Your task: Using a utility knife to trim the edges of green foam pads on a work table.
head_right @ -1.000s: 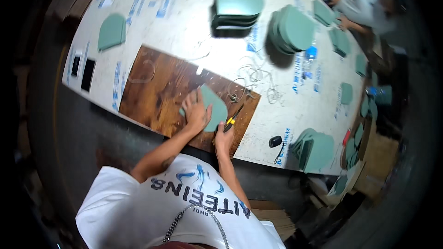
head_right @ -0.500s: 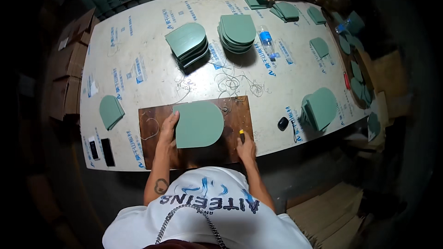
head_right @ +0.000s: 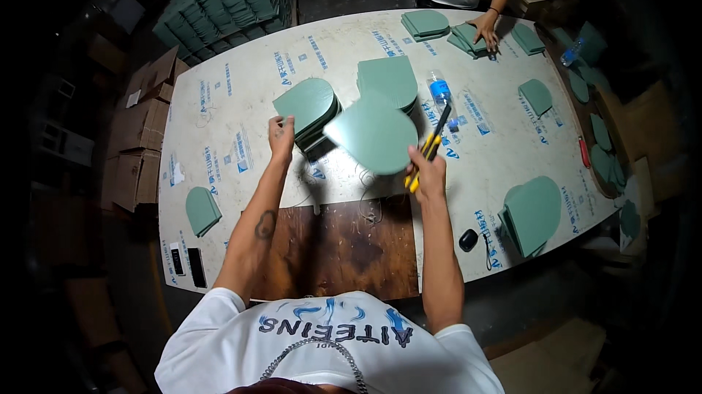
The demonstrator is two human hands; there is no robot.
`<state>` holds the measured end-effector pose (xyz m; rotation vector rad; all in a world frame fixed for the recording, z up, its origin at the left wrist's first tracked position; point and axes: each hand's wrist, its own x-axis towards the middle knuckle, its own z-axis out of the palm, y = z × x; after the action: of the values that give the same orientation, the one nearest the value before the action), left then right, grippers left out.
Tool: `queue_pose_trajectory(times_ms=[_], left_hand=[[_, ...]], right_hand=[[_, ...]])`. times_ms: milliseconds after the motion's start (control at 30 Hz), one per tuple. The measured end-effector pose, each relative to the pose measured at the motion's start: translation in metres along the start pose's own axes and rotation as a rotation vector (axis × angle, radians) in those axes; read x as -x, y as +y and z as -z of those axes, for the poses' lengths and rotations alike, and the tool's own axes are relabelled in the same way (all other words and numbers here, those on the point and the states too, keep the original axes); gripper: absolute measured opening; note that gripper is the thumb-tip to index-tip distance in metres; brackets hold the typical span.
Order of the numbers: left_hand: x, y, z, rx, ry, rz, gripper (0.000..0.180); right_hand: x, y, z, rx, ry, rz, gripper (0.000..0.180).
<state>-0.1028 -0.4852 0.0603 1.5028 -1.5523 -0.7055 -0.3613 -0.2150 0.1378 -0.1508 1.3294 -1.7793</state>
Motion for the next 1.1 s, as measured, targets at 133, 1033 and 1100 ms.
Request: queue_pose_trajectory(times_ms=[133,1033,1100], left_hand=[[-0.020,-0.006,-0.038,-0.312,-0.191,0.204,0.070],[0.005,0.042,0.111,0.559,-0.733,0.227,0.032],[0.039,0.027,0.124,0.544,-0.792,0.299,0.032]], right_hand=[[-0.083,-0.009,-0.003,-0.054,0.203,0.139,0.020],[0.059,0.097,0.080,0.139,0.299,0.013,0.028],[0.113,0.119,0.101,0.128,0.378,-0.014,0.025]])
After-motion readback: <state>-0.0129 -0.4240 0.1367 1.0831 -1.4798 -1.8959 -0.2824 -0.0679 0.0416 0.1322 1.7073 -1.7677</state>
